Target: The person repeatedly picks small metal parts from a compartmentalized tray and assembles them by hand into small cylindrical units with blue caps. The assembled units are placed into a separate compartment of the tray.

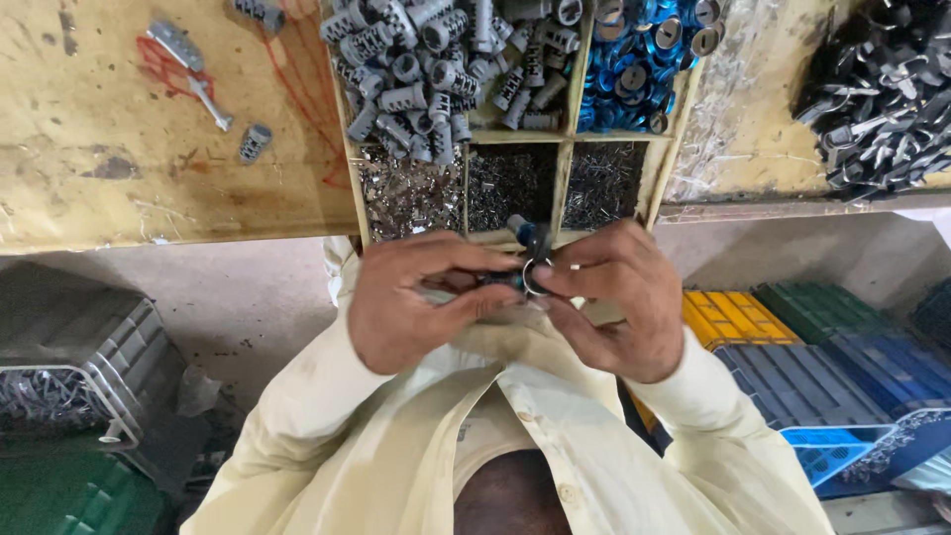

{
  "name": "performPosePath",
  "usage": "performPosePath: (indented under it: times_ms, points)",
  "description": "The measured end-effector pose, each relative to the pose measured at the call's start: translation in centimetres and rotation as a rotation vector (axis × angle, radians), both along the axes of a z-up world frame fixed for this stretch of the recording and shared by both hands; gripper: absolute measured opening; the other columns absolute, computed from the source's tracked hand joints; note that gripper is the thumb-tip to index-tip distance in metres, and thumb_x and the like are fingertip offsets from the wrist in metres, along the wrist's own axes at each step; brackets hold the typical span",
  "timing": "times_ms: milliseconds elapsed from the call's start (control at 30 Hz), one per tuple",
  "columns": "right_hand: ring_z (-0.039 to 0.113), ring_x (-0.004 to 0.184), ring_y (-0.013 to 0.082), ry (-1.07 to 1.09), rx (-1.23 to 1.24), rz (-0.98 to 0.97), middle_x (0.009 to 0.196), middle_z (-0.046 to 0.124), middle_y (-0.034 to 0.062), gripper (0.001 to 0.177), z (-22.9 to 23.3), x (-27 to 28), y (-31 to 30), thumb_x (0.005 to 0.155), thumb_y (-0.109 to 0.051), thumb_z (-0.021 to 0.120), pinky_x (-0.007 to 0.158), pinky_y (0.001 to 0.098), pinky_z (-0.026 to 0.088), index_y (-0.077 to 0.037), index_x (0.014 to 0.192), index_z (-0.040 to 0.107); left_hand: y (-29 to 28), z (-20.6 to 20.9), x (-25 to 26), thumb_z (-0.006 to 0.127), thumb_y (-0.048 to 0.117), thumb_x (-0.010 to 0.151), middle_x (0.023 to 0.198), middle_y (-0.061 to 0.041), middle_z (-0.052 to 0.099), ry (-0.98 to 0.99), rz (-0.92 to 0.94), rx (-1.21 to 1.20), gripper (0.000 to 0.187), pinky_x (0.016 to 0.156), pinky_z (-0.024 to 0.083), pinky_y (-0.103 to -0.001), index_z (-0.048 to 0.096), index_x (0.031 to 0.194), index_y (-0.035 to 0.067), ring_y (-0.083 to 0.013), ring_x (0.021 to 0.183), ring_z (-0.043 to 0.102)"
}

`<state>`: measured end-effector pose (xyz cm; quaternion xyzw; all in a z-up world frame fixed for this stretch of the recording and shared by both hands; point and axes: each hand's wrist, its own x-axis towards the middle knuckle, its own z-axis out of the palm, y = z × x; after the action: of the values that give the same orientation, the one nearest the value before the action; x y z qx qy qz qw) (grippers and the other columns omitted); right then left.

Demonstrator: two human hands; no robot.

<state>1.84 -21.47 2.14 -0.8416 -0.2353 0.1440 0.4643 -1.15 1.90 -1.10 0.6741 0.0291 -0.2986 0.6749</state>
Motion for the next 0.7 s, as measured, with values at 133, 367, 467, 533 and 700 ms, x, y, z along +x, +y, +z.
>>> performPosePath:
  times_ms: [133,367,467,533,700]
  points:
    - [0.076,0.077,0.0151,0.335,0.108,0.487,0.098,0.076,0.0027,0.027,1.4,5.5,-1.2,0.087,-0.012,0.082,0.067,0.0309,0.058,-0.015,0.110,0.068,3.3,2.0,1.4,0.081,0.039,0.086,0.102,-0.003,0.080,-0.090,-0.262,0.076,0.043,0.068,0.062,-0.025,0.075,0.119,0.013,-0.0090,0.079,0.079]
    - [0.072,0.087,0.0183,-0.192,-0.374,-0.130,0.110,0.073,0.0077,0.024,0.3,4.4,0.8,0.101,-0.009,0.079,0.073,0.0337,0.060,-0.003,0.123,0.071,2.3,2.2,2.0,0.080,0.028,0.092,0.096,-0.002,0.068,-0.598,-0.095,0.820,0.020,0.057,0.051,-0.035,0.074,0.105,0.015,-0.0227,0.071,0.067]
    - [0.068,0.083,0.0195,-0.266,-0.581,0.065,0.097,0.071,-0.0008,0.015,0.0,3.4,3.1,0.091,-0.021,0.084,0.063,0.0352,0.055,-0.018,0.103,0.076,1.8,1.6,1.6,0.079,0.023,0.096,0.099,0.000,0.066,-0.598,-0.055,0.856,0.013,0.060,0.051,-0.035,0.073,0.106,0.017,-0.0214,0.073,0.067]
    - [0.068,0.085,0.0205,-0.237,-0.635,0.110,0.095,0.068,-0.0020,0.015,0.1,3.1,3.8,0.088,-0.019,0.083,0.064,0.0366,0.055,-0.019,0.101,0.076,1.9,1.6,1.3,0.078,0.021,0.097,0.101,0.001,0.065,-0.596,-0.020,0.819,0.012,0.061,0.052,-0.035,0.072,0.107,0.017,-0.0208,0.075,0.068]
    - [0.068,0.091,0.0221,-0.176,-0.481,0.022,0.102,0.066,0.0007,0.018,-0.2,2.7,2.6,0.090,-0.014,0.082,0.072,0.0360,0.055,-0.015,0.106,0.074,3.2,2.1,1.0,0.075,0.012,0.098,0.118,-0.002,0.065,-0.423,0.110,0.431,0.017,0.065,0.059,-0.027,0.067,0.113,0.016,-0.0130,0.082,0.071]
